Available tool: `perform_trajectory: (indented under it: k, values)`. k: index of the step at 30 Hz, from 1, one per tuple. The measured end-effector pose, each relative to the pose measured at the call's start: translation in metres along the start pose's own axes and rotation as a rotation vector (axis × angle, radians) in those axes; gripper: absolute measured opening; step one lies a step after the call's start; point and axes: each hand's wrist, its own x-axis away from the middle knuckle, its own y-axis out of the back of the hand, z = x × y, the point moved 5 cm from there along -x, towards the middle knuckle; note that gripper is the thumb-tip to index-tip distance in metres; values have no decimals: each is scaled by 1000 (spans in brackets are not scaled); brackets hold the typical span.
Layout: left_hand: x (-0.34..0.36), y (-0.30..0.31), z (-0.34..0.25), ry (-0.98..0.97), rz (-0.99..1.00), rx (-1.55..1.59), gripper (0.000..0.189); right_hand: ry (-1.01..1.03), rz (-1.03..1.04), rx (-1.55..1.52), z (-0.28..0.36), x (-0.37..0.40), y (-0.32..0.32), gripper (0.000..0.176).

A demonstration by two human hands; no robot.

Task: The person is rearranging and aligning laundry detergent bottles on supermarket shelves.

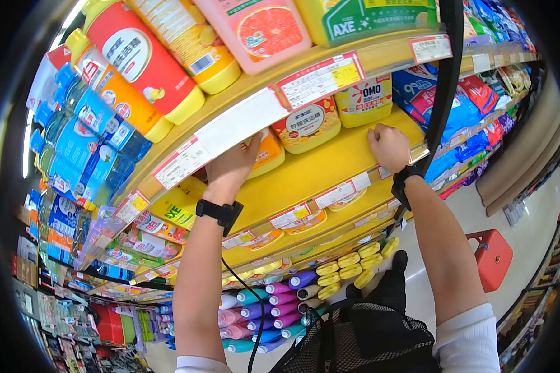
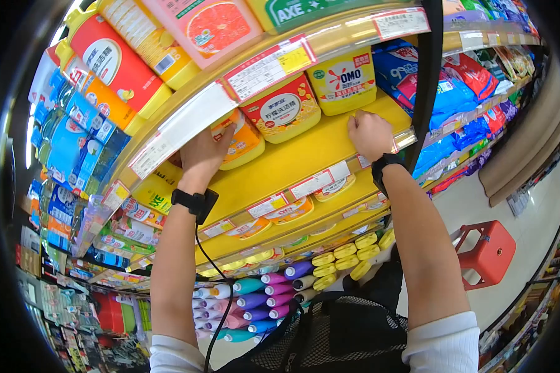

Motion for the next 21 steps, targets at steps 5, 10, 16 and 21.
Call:
perform_trajectory:
  k: [5,10,16,21]
  values:
    - [-18,-11,-1,-184,-67,0,45,9,-15,-29,0,0,1,25]
    - [-27,-5,-7,-351,-176,-92,59,13,-12,-20,1,0,1,25]
    - [-39,-2,1,-144,62,58,63,16,-31,-31,0,-1,1,26]
    - [-27,11,-10,-86,92,41,63,3,-11,-22,0,-1,0,27]
